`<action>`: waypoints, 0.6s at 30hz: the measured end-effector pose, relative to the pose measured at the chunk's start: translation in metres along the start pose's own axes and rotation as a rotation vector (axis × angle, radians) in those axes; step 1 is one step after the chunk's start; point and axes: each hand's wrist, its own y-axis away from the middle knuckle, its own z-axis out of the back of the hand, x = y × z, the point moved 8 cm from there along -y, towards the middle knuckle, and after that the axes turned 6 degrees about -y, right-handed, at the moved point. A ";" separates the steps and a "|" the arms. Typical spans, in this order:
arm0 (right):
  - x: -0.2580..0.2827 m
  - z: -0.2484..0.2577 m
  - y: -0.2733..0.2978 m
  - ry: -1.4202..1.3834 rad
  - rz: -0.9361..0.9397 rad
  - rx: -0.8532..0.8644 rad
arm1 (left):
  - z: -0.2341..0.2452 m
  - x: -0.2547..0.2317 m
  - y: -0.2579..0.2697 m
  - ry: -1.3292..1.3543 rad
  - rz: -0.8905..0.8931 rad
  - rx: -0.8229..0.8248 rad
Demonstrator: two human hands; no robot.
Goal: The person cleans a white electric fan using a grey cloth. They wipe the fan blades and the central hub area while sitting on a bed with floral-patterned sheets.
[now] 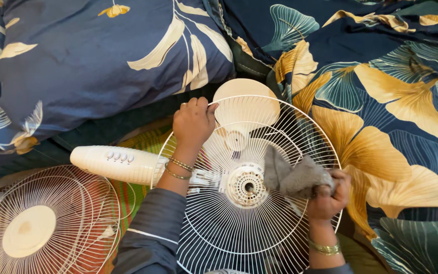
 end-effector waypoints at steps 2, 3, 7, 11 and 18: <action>-0.016 0.015 0.003 -0.296 -0.146 -0.042 | -0.001 0.000 0.000 0.003 0.003 -0.002; -0.021 0.016 0.003 -0.445 -0.218 -0.063 | -0.001 0.000 0.000 0.004 0.005 -0.003; -0.010 -0.008 -0.010 -0.900 -0.617 -0.023 | 0.000 -0.001 -0.001 -0.008 0.016 0.009; 0.004 -0.015 -0.022 -0.930 -0.734 -0.189 | 0.004 -0.007 0.000 -0.036 0.009 -0.020; 0.024 -0.016 -0.026 -0.688 -0.538 -0.032 | 0.000 -0.016 0.013 -0.057 0.042 0.013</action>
